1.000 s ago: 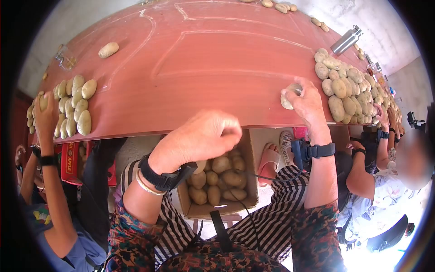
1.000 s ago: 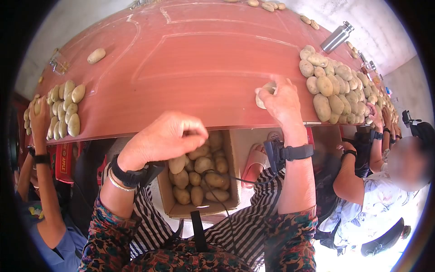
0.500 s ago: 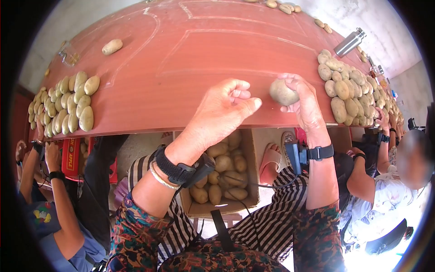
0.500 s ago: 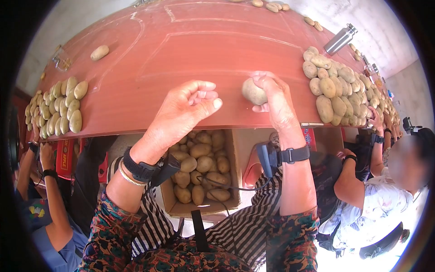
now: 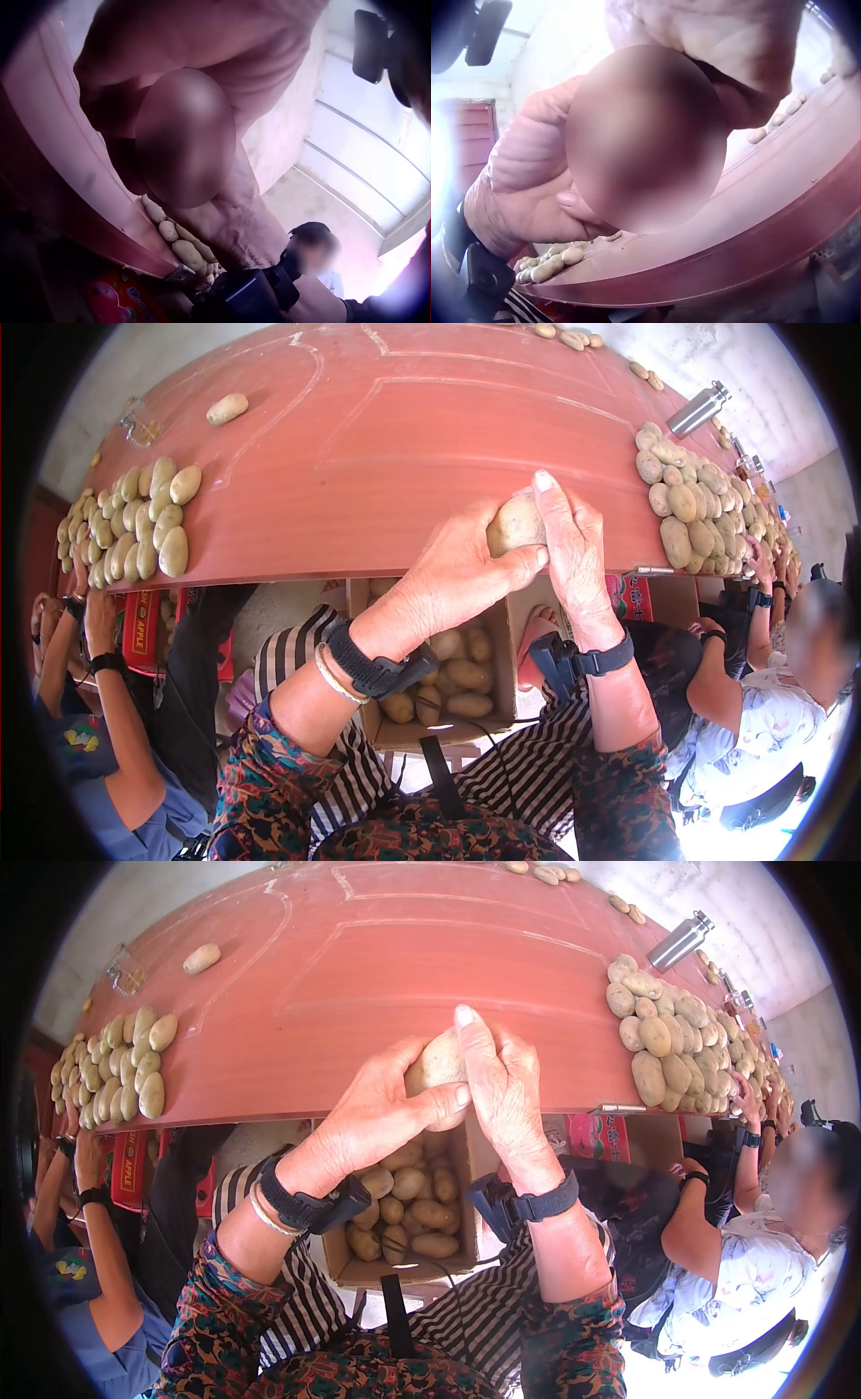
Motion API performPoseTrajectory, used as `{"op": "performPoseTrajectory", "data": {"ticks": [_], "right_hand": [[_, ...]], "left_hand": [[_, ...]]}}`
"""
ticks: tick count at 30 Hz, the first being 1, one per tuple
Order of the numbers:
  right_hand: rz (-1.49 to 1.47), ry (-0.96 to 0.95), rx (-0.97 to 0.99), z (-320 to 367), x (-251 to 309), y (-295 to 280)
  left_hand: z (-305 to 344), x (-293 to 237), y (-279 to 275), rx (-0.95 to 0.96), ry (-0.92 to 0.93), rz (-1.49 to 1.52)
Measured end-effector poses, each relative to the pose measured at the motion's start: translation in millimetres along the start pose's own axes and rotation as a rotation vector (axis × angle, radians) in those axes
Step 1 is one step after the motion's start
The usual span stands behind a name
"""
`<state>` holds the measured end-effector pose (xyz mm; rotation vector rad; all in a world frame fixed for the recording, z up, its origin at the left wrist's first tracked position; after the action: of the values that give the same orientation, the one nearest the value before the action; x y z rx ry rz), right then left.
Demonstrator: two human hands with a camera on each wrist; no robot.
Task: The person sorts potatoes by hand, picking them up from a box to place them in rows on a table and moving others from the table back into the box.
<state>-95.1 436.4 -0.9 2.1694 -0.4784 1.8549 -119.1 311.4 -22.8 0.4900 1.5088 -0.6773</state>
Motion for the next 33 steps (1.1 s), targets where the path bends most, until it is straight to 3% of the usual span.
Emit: {"op": "performPoseTrajectory", "data": {"ticks": [4,10,12,15,18,21,24,28,33], "right_hand": [[0.111,-0.048,-0.008,-5.3,-3.0,-5.8],[0.33,-0.221,-0.007,-2.8,6.9,-5.6],[0.427,-0.367,0.001,1.7,19.9,-1.9],[0.631,-0.342,0.016,4.7,24.3,-1.0],[0.51,-0.157,0.027,0.4,11.2,-6.9],[0.267,-0.103,0.094,-8.3,-4.8,-5.8],[-0.063,0.345,0.112,0.6,-37.8,0.5],[-0.238,0.378,0.149,3.9,-43.8,17.6],[-0.217,0.345,0.212,11.0,-28.5,27.7]], "left_hand": [[3.5,-3.5,1.1,0.031,-0.006,0.146],[9.3,-12.1,-10.7,-0.002,-0.062,0.108],[8.3,-7.8,-19.1,-0.037,-0.045,-0.054],[11.6,-4.9,-19.9,-0.018,-0.041,-0.17],[13.8,-4.0,-17.8,-0.027,-0.005,-0.171],[13.2,-9.5,-19.8,-0.076,0.018,-0.089],[12.2,-13.6,-20.8,-0.119,0.069,-0.065],[13.5,-16.5,-30.1,-0.239,0.081,-0.286],[14.9,-15.4,-36.1,-0.292,0.04,-0.182]]}}
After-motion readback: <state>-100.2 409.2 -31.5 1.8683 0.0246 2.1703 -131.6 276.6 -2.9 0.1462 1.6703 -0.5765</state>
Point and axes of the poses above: each hand's wrist, its own z-axis away from the middle knuckle, its own y-axis out of the palm, x = y × z, the point moved 9 cm from there along -z, towards the middle knuckle, and after that the axes turned 3 degrees about -z, right-handed, at the moved point
